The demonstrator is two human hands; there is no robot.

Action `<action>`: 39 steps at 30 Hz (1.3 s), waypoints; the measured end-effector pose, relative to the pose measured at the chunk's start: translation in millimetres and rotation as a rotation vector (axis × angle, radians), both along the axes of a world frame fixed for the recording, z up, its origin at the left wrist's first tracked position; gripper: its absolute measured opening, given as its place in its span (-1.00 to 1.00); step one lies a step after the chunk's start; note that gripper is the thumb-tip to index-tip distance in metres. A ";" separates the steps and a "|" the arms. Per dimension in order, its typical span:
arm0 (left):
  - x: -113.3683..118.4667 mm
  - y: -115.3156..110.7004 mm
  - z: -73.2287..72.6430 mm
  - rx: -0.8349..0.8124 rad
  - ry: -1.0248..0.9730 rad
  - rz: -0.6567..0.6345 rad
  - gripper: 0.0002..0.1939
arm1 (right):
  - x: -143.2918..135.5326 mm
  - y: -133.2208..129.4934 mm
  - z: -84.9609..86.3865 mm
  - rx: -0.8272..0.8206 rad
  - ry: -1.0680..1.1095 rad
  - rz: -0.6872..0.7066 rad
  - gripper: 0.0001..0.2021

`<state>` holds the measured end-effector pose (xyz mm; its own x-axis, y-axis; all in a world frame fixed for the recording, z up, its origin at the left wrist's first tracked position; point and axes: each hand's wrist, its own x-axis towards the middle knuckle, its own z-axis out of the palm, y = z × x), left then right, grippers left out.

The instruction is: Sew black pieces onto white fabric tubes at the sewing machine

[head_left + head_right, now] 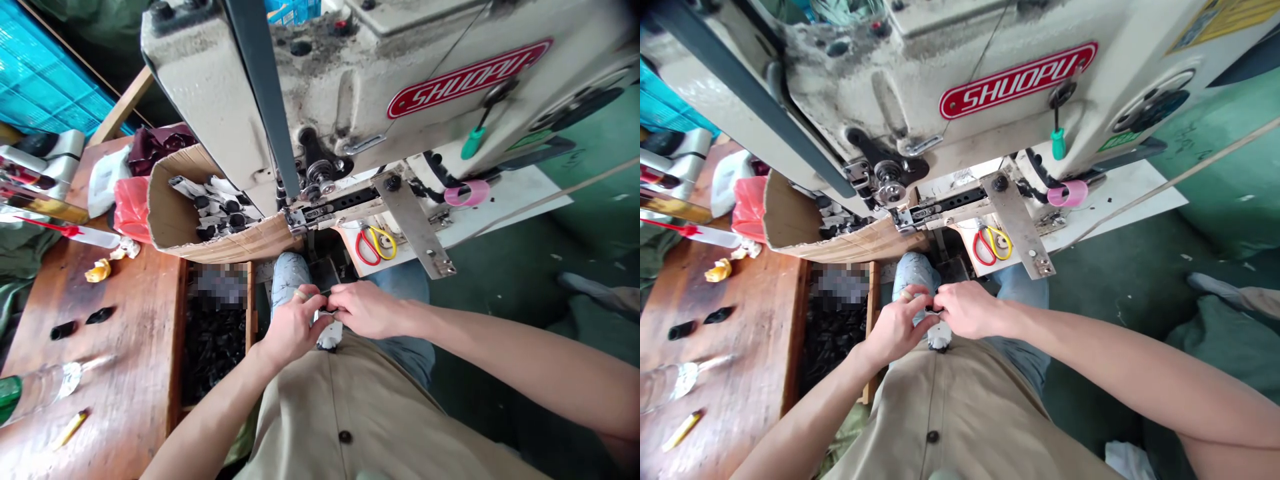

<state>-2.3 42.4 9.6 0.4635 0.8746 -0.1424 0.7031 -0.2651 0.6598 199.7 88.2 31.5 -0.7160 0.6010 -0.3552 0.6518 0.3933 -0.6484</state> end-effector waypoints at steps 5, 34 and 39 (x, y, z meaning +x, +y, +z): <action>-10.0 22.8 19.2 -0.117 -0.119 -0.076 -0.80 | 1.6 6.6 15.0 -0.048 0.069 -0.029 -0.79; -37.1 11.7 60.0 -0.395 -0.428 -0.260 -0.73 | 6.9 -9.1 28.3 -0.177 0.392 -0.045 -0.76; -37.7 11.9 61.8 -0.380 -0.390 -0.205 -0.70 | 0.5 -12.3 24.8 -0.375 0.401 -0.190 -0.73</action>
<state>-40.0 54.3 71.5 0.6994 0.6821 -0.2134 0.3479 -0.0642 0.9353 200.2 76.0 56.3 -0.7302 0.6175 -0.2924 0.3636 -0.0112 -0.9315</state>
